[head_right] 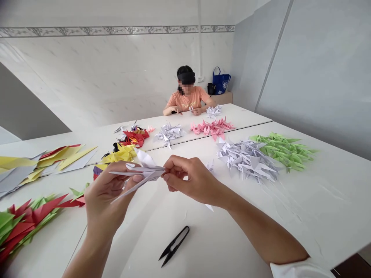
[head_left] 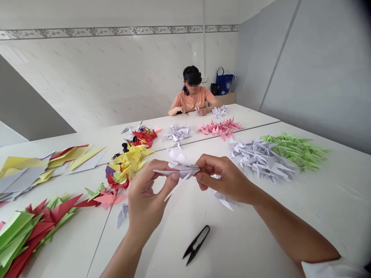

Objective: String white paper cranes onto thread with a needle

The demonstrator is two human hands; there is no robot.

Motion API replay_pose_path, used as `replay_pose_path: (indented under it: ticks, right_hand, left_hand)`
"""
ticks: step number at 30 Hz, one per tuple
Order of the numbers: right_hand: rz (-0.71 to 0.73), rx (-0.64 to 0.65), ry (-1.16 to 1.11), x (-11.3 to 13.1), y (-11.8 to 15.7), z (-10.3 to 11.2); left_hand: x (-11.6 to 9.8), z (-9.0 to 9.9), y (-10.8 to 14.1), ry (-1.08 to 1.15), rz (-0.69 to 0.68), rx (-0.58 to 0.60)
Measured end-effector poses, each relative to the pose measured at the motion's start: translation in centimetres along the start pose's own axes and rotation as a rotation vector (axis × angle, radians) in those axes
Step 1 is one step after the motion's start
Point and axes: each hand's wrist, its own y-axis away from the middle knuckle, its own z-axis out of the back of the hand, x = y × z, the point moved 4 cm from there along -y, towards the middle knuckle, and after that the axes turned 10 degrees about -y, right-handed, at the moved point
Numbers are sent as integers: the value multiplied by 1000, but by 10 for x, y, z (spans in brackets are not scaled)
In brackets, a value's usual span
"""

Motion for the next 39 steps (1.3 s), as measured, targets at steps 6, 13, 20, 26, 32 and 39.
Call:
replay_pose_path:
  ticks: [6, 13, 20, 26, 32, 39]
  right_hand:
    - [26, 20, -59, -5, -5, 3]
    - [146, -1, 19, -11, -7, 4]
    - [212, 87, -157, -19, -7, 3]
    - [141, 68, -227, -27, -6, 1]
    - [122, 80, -229, -27, -5, -1]
    - [129, 89, -296, -28, -6, -2]
  left_hand:
    - [-10, -3, 1, -119, -111, 57]
    - [-31, 5, 5, -301, -332, -18]
    - [-42, 8, 9, -324, -378, -28]
    - [-43, 7, 8, -362, -332, -49]
    - [-44, 8, 7, -357, -320, -62]
    - [-45, 10, 9, -343, -345, -102]
